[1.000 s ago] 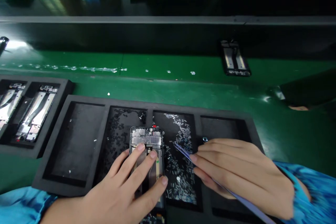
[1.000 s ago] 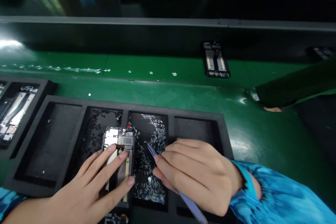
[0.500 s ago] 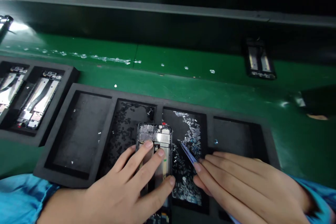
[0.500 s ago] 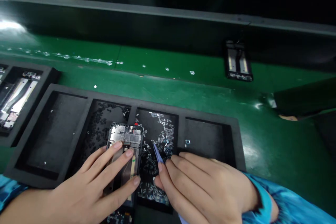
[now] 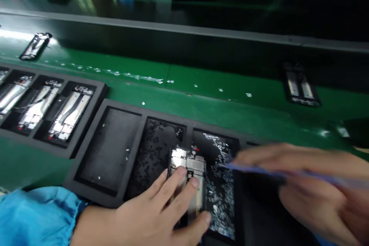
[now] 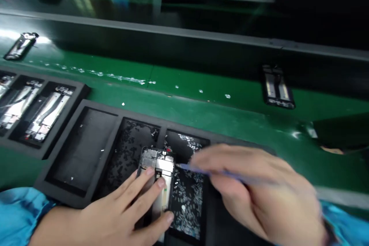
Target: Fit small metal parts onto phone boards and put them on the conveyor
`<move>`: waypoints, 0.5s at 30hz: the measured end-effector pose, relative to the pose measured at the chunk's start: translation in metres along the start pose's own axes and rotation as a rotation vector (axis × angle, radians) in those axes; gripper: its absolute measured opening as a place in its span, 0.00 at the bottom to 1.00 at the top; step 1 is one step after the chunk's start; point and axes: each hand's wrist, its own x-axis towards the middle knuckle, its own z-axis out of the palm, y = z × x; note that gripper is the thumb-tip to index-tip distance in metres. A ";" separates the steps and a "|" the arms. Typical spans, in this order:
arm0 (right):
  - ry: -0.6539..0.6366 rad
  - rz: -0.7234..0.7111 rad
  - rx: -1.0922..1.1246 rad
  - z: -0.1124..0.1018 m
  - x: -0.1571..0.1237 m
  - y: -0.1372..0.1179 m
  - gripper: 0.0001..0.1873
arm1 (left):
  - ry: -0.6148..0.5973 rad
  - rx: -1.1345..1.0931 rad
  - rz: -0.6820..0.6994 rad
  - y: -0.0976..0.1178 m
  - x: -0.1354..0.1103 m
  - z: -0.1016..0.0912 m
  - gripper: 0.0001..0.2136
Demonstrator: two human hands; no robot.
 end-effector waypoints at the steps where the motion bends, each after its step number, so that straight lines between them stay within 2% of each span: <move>1: -0.030 0.017 0.017 0.008 0.014 0.001 0.14 | 0.006 0.015 -0.004 0.000 0.000 0.002 0.25; 4: -0.052 -0.047 0.057 0.039 0.047 0.003 0.18 | 0.040 0.072 -0.019 0.001 -0.002 0.009 0.23; 7: -0.108 -0.080 0.076 0.061 0.055 0.006 0.19 | 0.124 0.136 -0.024 0.001 -0.002 0.016 0.23; 9: -0.102 -0.080 0.071 0.065 0.050 0.007 0.18 | 0.169 0.155 -0.036 0.001 -0.002 0.018 0.23; 12: -0.077 -0.086 0.067 0.062 0.041 0.008 0.15 | 0.167 0.146 -0.055 0.002 -0.001 0.019 0.23; 15: -0.117 -0.089 0.016 0.060 0.039 0.007 0.14 | 0.155 0.134 -0.059 0.003 -0.002 0.020 0.24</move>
